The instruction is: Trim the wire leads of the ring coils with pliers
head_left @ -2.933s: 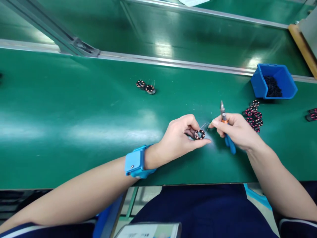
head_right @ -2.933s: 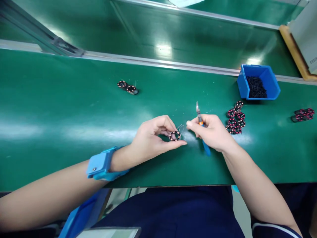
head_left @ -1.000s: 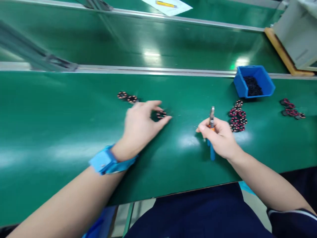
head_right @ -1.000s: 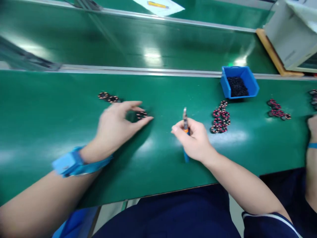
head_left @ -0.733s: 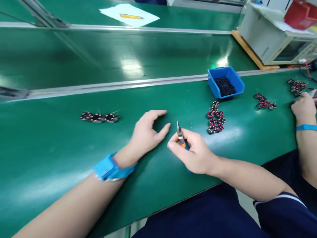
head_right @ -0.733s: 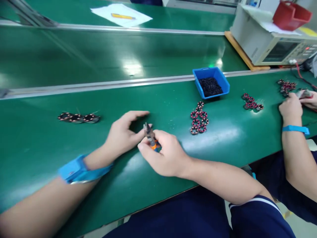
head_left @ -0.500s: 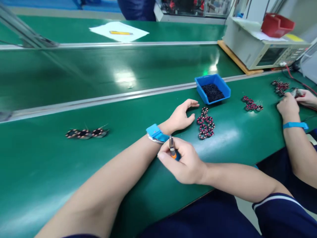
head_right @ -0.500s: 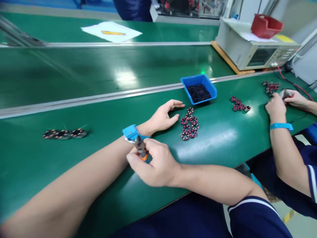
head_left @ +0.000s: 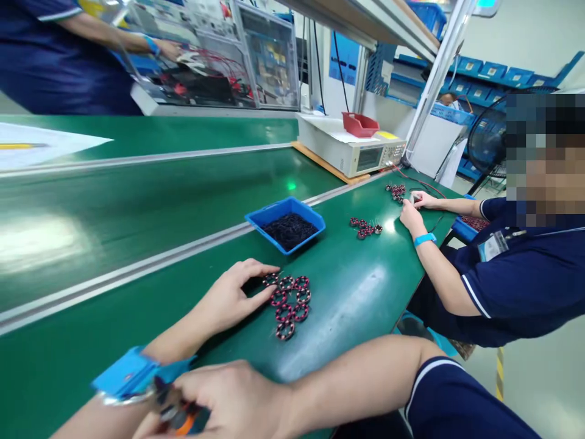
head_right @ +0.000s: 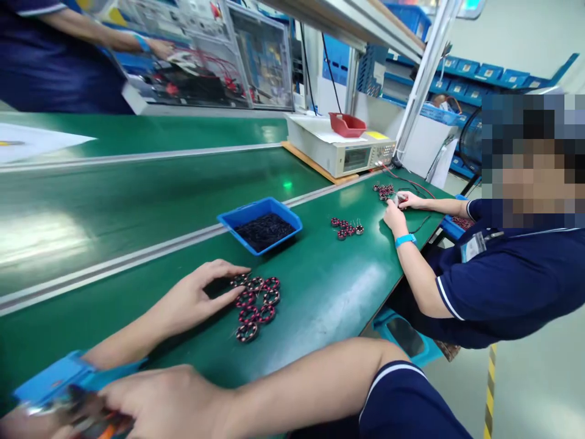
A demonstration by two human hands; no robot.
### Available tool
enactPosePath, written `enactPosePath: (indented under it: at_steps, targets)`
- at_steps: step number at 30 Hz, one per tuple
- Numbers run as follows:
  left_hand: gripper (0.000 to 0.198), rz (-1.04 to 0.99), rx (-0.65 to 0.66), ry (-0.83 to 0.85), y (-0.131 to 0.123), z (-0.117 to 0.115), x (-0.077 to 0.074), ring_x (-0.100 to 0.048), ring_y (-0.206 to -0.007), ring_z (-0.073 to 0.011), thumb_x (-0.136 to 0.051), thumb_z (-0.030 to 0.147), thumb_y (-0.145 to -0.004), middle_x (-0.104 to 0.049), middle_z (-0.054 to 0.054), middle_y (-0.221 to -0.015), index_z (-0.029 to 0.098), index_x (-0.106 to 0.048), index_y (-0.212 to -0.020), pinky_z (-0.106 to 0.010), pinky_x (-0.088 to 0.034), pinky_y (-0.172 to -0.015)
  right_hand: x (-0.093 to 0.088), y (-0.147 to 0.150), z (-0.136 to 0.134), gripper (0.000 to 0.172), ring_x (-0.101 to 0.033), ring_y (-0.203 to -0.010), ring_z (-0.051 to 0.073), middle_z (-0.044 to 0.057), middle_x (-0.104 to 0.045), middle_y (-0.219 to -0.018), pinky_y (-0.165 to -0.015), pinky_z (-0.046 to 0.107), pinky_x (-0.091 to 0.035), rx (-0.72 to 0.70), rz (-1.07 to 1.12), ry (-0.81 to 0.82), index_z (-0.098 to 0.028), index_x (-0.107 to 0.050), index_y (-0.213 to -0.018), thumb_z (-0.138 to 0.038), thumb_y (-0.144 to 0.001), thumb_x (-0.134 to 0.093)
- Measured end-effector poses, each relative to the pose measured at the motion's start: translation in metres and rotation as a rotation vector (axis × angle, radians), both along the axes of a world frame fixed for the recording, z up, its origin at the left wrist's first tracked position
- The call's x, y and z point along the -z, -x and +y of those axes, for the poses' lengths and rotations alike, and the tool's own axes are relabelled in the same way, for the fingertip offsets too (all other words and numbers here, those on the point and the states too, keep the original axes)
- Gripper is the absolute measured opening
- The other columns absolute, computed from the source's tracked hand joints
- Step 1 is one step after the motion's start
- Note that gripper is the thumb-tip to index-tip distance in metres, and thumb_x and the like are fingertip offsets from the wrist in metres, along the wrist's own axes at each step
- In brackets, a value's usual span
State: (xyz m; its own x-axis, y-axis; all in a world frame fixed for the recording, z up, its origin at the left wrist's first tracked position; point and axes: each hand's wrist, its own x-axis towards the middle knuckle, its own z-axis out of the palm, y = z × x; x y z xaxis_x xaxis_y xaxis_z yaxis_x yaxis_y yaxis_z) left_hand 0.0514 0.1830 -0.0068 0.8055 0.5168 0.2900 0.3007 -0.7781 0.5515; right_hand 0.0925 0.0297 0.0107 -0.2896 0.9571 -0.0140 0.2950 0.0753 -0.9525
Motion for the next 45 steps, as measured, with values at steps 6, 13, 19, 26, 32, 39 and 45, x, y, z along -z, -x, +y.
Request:
enactPosePath:
  at_steps: [6,13,19,26,32,39,45]
  targets:
    - [0.04,-0.214,-0.326,0.195,0.049,-0.044,-0.002,-0.063,-0.093,-0.0236,-0.074,0.051,-0.067,-0.067,-0.012,-0.099,0.014,-0.065,-0.08,-0.04,-0.049,-0.089,-0.019,-0.007,-0.028,0.023,-0.052,-0.071,0.008,-0.001,-0.057,-0.077,-0.07,0.02,-0.042,0.079,0.209,-0.074,-0.016,-0.053,-0.081,-0.038,-0.083,-0.056]
    - [0.048,-0.603,-0.712,0.871,0.118,-0.134,-0.011,-0.06,-0.059,-0.0094,-0.084,0.034,-0.06,-0.065,-0.004,-0.075,0.008,-0.059,-0.092,-0.021,-0.052,-0.056,-0.014,-0.02,-0.027,0.034,-0.055,-0.076,0.009,0.003,-0.059,-0.082,-0.075,0.024,-0.044,0.081,0.157,0.114,-0.014,-0.053,-0.087,-0.048,-0.091,-0.047]
    - [0.045,-0.674,-0.653,1.071,0.129,-0.157,-0.015,-0.058,-0.057,-0.0064,-0.084,0.025,-0.061,-0.063,-0.001,-0.075,0.008,-0.058,-0.093,-0.019,-0.051,-0.056,-0.009,-0.025,-0.013,0.045,-0.043,-0.05,0.006,-0.005,-0.044,-0.058,-0.053,0.022,-0.041,0.041,0.257,0.404,-0.014,-0.049,-0.08,-0.057,-0.078,-0.06]
    - [0.039,-0.681,-0.507,1.133,0.123,-0.163,-0.015,-0.063,-0.066,-0.0081,-0.08,0.02,-0.065,-0.065,-0.004,-0.08,0.007,-0.056,-0.093,-0.02,-0.053,-0.064,-0.015,-0.013,-0.006,0.032,-0.047,-0.06,0.006,0.001,-0.058,-0.072,-0.059,0.022,-0.039,0.025,0.05,0.246,-0.011,-0.064,-0.089,-0.041,-0.078,-0.062]
    - [0.037,-0.687,-0.472,1.174,0.122,-0.167,-0.018,-0.064,-0.069,-0.008,-0.08,0.016,-0.064,-0.065,-0.002,-0.079,0.011,-0.05,-0.084,-0.018,-0.053,-0.066,-0.01,-0.008,-0.004,0.024,-0.043,-0.057,0.006,-0.001,-0.051,-0.062,-0.057,0.022,-0.035,0.127,0.048,0.155,-0.013,-0.056,-0.075,-0.036,-0.079,-0.06]
    - [0.038,-0.634,-0.508,1.154,0.121,-0.167,-0.018,-0.064,-0.068,-0.0082,-0.081,0.017,-0.063,-0.065,-0.003,-0.078,0.011,-0.049,-0.083,-0.017,-0.053,-0.063,-0.017,-0.013,-0.004,0.038,-0.04,-0.052,0.005,-0.003,-0.047,-0.056,-0.052,0.022,-0.033,0.174,0.201,0.334,-0.012,-0.057,-0.079,-0.047,-0.071,-0.069]
    - [0.037,-0.579,-0.48,1.171,0.118,-0.172,-0.02,-0.063,-0.066,-0.0075,-0.08,0.017,-0.064,-0.065,-0.002,-0.075,0.011,-0.048,-0.082,-0.016,-0.053,-0.061,-0.017,-0.01,-0.004,0.024,-0.043,-0.056,0.006,-0.002,-0.051,-0.061,-0.057,0.022,-0.034,0.119,0.11,0.232,-0.012,-0.058,-0.072,-0.035,-0.075,-0.063]
